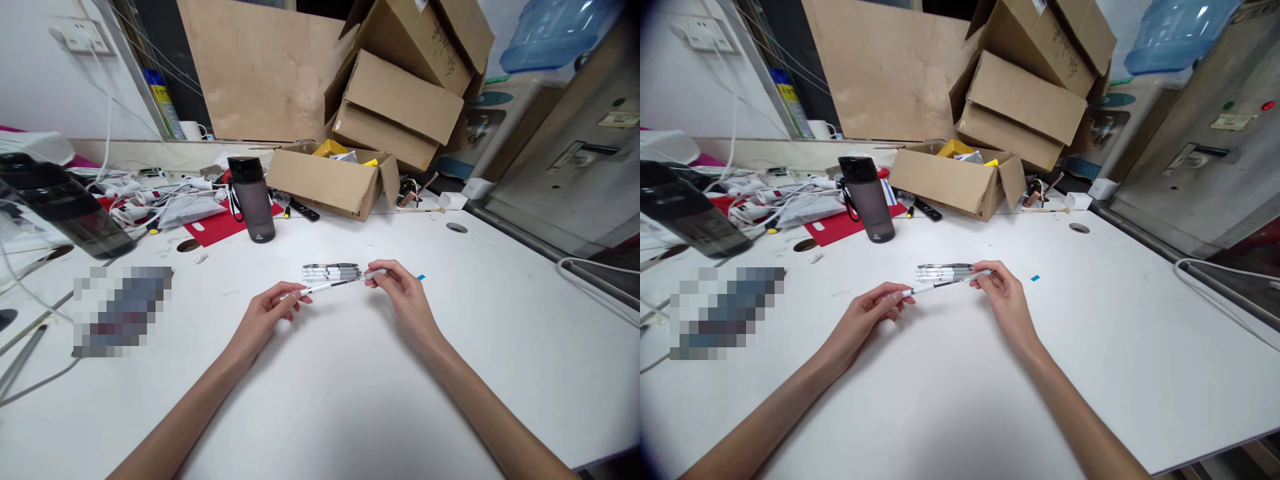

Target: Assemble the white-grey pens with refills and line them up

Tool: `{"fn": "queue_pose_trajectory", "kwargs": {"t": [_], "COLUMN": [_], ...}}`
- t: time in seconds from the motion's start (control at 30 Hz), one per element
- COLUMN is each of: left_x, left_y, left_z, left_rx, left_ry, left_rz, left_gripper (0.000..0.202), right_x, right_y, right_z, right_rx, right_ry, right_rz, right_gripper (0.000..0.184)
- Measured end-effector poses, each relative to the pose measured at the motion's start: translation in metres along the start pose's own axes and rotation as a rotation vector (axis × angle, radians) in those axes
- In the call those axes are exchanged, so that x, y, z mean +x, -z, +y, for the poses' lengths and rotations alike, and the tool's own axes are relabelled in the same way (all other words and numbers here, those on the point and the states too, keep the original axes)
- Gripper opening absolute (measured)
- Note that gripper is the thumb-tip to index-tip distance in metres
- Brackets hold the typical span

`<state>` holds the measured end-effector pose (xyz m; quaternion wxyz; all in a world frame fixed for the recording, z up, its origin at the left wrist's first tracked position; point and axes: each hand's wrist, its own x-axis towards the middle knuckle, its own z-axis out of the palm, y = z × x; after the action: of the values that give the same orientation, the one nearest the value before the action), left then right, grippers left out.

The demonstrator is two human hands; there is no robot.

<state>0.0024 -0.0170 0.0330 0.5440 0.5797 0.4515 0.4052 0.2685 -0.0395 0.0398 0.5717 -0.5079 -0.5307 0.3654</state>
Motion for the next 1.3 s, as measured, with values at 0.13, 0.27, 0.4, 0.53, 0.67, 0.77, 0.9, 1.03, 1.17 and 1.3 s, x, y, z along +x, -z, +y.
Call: {"fn": "queue_pose_trajectory", "kwargs": {"t": [0.13, 0.27, 0.4, 0.53, 0.67, 0.77, 0.9, 1.03, 1.17, 1.3], "left_x": [0.000, 0.000, 0.000, -0.001, -0.001, -0.001, 0.000, 0.000, 0.000, -0.001], "left_y": [0.000, 0.001, -0.001, -0.002, -0.003, -0.003, -0.002, -0.002, -0.001, -0.001], "left_z": [0.000, 0.001, 0.002, 0.003, 0.003, 0.002, 0.001, -0.001, -0.001, 0.000], "left_rx": [0.005, 0.022, 0.042, 0.037, 0.036, 0.041, 0.048, 0.056, 0.068, 0.064], "left_ry": [0.005, 0.003, -0.004, -0.006, -0.011, -0.010, -0.008, -0.009, -0.010, -0.004], "left_rz": [-0.007, -0.017, -0.032, -0.044, -0.085, -0.102, -0.122, -0.144, -0.156, -0.138], "left_gripper": [0.031, 0.031, 0.030, 0.028, 0.027, 0.027, 0.027, 0.030, 0.030, 0.030], "right_x": [0.000, -0.002, -0.005, -0.007, -0.009, -0.010, -0.010, -0.011, -0.014, -0.015], "right_y": [-0.002, -0.006, -0.009, -0.013, -0.016, -0.018, -0.018, -0.019, -0.019, -0.017], "right_z": [-0.001, -0.004, -0.004, -0.002, -0.001, -0.001, -0.002, -0.002, -0.001, -0.002], "right_rx": [0.018, 0.049, 0.037, 0.016, 0.009, -0.004, -0.028, -0.061, -0.069, -0.079], "right_ry": [0.005, 0.003, 0.017, 0.018, 0.008, 0.015, 0.002, -0.042, -0.108, -0.145], "right_rz": [-0.012, -0.043, -0.100, -0.168, -0.210, -0.217, -0.206, -0.208, -0.266, -0.347], "right_gripper": [0.020, 0.019, 0.018, 0.018, 0.017, 0.015, 0.015, 0.020, 0.028, 0.032]}}
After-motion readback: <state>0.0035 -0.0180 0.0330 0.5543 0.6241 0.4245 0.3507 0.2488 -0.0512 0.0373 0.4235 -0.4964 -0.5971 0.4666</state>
